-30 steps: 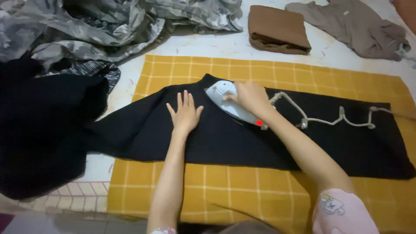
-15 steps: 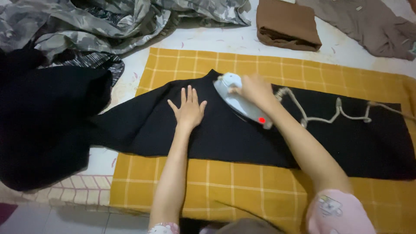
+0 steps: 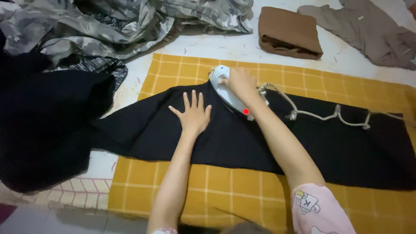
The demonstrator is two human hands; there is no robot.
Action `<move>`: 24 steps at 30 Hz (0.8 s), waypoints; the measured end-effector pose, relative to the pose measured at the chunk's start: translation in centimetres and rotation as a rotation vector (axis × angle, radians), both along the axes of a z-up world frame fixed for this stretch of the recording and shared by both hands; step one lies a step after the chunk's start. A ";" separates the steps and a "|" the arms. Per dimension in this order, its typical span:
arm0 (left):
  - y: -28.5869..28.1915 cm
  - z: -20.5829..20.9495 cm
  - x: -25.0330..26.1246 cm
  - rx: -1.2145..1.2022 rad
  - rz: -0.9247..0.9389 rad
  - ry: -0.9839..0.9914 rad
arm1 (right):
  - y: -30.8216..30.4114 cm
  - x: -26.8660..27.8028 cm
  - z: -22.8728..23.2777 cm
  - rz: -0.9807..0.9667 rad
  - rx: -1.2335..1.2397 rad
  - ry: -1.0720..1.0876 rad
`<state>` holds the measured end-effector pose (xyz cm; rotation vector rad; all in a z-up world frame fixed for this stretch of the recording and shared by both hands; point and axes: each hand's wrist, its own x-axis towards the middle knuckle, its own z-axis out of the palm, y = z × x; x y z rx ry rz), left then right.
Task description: Ironing a pair of black pants on a flat surface.
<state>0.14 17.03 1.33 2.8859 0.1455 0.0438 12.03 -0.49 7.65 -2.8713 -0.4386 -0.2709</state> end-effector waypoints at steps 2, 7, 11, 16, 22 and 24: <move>0.1 -0.2 -0.2 -0.005 0.002 0.000 | -0.1 -0.3 0.1 -0.009 -0.008 0.015; 0.1 0.6 0.2 -0.011 0.016 0.068 | -2.5 -5.1 4.0 -0.018 -0.109 0.250; 0.0 0.6 0.2 -0.018 0.019 0.091 | -4.7 -7.9 3.8 -0.011 -0.147 0.212; -0.2 0.5 0.3 -0.010 0.015 0.090 | -2.7 -7.4 4.0 -0.001 -0.026 0.082; 0.0 0.0 0.3 -0.007 0.006 0.072 | 0.3 -1.9 1.7 -0.016 -0.004 0.049; 0.0 0.1 0.2 -0.015 0.005 0.071 | 0.1 -1.6 1.7 -0.014 -0.010 0.087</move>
